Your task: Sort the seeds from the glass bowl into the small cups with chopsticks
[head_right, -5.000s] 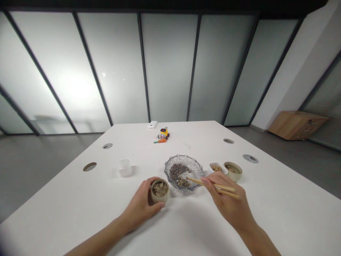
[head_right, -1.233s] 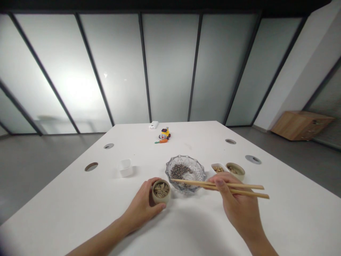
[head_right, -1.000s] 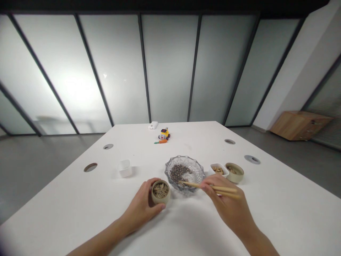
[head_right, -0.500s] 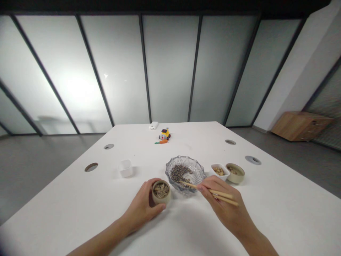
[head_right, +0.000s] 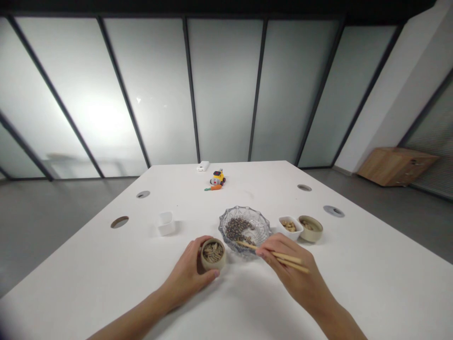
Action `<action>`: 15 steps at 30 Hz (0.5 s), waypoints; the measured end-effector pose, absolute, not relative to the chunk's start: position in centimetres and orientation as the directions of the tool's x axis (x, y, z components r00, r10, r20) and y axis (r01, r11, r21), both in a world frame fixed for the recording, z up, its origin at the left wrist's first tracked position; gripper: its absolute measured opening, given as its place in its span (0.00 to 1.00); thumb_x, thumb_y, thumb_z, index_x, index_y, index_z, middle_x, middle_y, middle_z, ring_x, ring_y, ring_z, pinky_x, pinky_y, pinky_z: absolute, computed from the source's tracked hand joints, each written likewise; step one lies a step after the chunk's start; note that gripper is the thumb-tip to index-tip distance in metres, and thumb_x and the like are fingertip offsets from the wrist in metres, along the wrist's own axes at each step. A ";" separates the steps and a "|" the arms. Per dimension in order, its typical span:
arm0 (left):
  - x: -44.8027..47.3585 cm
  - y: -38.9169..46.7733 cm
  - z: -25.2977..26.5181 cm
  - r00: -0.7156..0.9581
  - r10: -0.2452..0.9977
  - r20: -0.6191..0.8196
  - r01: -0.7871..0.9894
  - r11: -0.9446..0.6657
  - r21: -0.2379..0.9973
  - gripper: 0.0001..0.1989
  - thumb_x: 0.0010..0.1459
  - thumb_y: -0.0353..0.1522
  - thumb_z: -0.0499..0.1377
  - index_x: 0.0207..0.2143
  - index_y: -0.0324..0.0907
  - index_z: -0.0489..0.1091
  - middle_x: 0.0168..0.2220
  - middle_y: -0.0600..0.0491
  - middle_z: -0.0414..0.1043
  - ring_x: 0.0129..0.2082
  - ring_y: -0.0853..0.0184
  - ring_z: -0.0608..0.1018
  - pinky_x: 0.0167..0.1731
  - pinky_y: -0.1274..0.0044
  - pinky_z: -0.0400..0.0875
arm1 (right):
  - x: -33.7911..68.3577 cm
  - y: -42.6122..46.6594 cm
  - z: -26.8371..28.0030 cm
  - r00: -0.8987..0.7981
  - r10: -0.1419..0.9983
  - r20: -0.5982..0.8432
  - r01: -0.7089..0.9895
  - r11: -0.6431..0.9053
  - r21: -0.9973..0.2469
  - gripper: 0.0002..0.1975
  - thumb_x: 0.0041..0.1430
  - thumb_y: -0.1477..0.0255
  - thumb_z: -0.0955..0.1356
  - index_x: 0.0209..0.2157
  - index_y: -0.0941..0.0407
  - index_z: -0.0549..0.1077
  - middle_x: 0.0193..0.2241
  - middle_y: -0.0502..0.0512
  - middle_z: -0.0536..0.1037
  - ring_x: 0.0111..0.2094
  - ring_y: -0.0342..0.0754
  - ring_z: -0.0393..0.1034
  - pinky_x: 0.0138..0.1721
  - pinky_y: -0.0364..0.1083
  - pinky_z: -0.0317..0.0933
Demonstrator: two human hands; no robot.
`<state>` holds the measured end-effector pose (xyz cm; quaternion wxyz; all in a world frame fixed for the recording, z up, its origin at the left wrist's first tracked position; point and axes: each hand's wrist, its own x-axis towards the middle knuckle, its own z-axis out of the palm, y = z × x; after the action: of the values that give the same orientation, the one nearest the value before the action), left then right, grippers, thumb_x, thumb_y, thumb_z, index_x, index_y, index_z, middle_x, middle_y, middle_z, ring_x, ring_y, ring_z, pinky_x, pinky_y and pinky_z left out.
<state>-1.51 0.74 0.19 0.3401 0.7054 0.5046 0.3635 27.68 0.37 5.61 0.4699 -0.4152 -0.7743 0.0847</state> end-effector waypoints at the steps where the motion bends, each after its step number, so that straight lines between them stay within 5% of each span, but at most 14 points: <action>1: -1.5 0.7 0.2 0.223 0.960 0.171 0.465 -0.259 0.847 0.34 0.49 0.28 0.69 0.60 0.47 0.68 0.58 0.46 0.75 0.59 0.51 0.75 0.63 0.59 0.68 | 27.6 0.3 5.7 -0.222 0.722 0.655 0.562 0.643 -0.519 0.15 0.70 0.59 0.71 0.31 0.50 0.82 0.30 0.53 0.84 0.30 0.50 0.80 0.33 0.46 0.76; 15: -1.6 0.9 0.0 0.213 0.961 0.179 0.463 -0.260 0.847 0.35 0.49 0.28 0.70 0.60 0.47 0.69 0.58 0.46 0.75 0.59 0.50 0.75 0.63 0.59 0.68 | 28.5 0.7 5.8 -0.133 0.616 0.777 0.674 0.630 -0.385 0.12 0.71 0.62 0.70 0.33 0.48 0.82 0.30 0.51 0.85 0.32 0.51 0.82 0.36 0.48 0.77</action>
<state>-1.61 0.85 -0.03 0.3360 0.7024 0.5068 0.3700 28.48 0.66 5.79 0.4998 -0.4289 -0.7519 -0.0291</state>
